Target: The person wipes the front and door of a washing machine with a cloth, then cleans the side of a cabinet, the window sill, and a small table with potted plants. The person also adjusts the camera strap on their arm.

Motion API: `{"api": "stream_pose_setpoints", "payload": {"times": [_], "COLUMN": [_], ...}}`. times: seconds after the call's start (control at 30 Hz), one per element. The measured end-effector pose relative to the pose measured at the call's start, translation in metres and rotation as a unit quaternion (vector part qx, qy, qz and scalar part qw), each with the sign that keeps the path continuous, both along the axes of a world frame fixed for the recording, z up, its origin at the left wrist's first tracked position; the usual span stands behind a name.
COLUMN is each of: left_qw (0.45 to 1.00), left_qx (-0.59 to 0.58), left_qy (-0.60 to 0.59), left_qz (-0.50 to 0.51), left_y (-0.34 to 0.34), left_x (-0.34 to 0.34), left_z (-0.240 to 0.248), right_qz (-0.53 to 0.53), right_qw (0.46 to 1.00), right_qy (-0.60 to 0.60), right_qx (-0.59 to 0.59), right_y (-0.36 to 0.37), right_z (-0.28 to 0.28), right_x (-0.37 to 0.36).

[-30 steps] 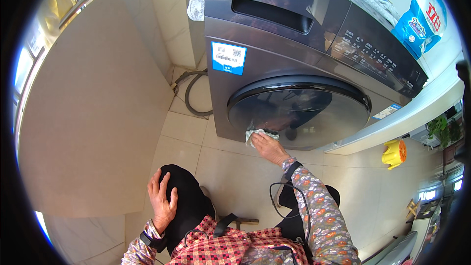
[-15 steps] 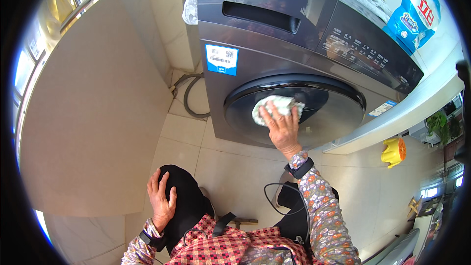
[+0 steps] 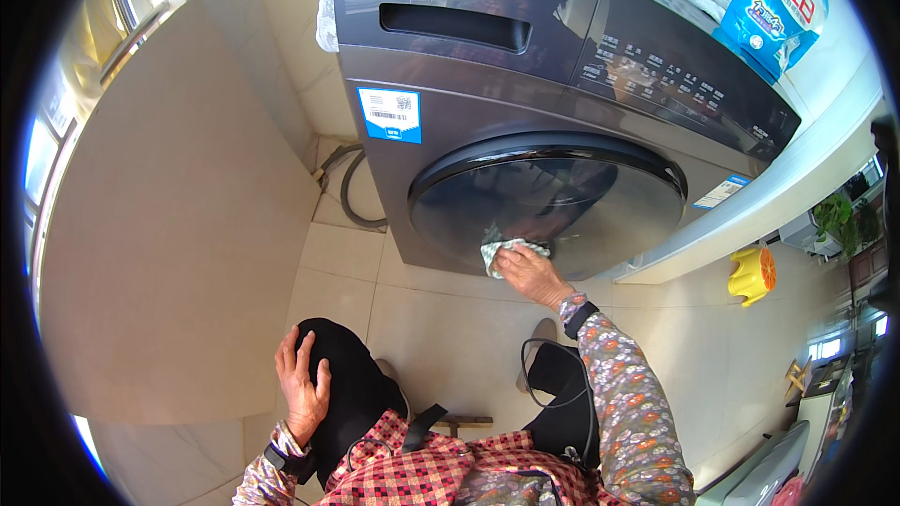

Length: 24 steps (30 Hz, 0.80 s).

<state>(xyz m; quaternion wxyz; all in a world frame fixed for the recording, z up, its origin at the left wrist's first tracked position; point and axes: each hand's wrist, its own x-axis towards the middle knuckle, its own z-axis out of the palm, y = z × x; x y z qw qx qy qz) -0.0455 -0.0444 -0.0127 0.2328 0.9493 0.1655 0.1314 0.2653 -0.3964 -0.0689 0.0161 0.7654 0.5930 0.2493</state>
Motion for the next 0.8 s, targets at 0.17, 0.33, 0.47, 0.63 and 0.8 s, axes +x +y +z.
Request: {"api": "stream_pose_setpoints", "payload": {"times": [0.17,0.33,0.47,0.63,0.8], "left_qw": [1.0,1.0,1.0,1.0,1.0], "left_qx": [0.002,0.011,0.001,-0.007,-0.012], "left_qy": [-0.001,-0.007,-0.009,-0.004,0.001], "left_qz": [0.002,0.002,0.004,0.006,0.005], "left_y": [-0.002,-0.002,-0.003,-0.003,-0.003], "left_x": [0.0,-0.001,-0.001,0.0,0.0], "left_z": [-0.001,0.0,0.0,0.0,0.001], "right_qz": [-0.089,-0.205,-0.238,-0.184,-0.171], "right_qw": [0.982,0.899,0.89,0.942,0.977], "right_qy": [-0.067,-0.052,-0.1,-0.059,0.01], "right_qx": [0.153,0.383,0.377,0.274,0.123], "right_y": [-0.002,-0.013,-0.007,0.003,-0.01], "right_z": [0.078,0.145,0.12,0.046,-0.011], "right_x": [0.002,0.01,0.0,-0.014,-0.022]}}
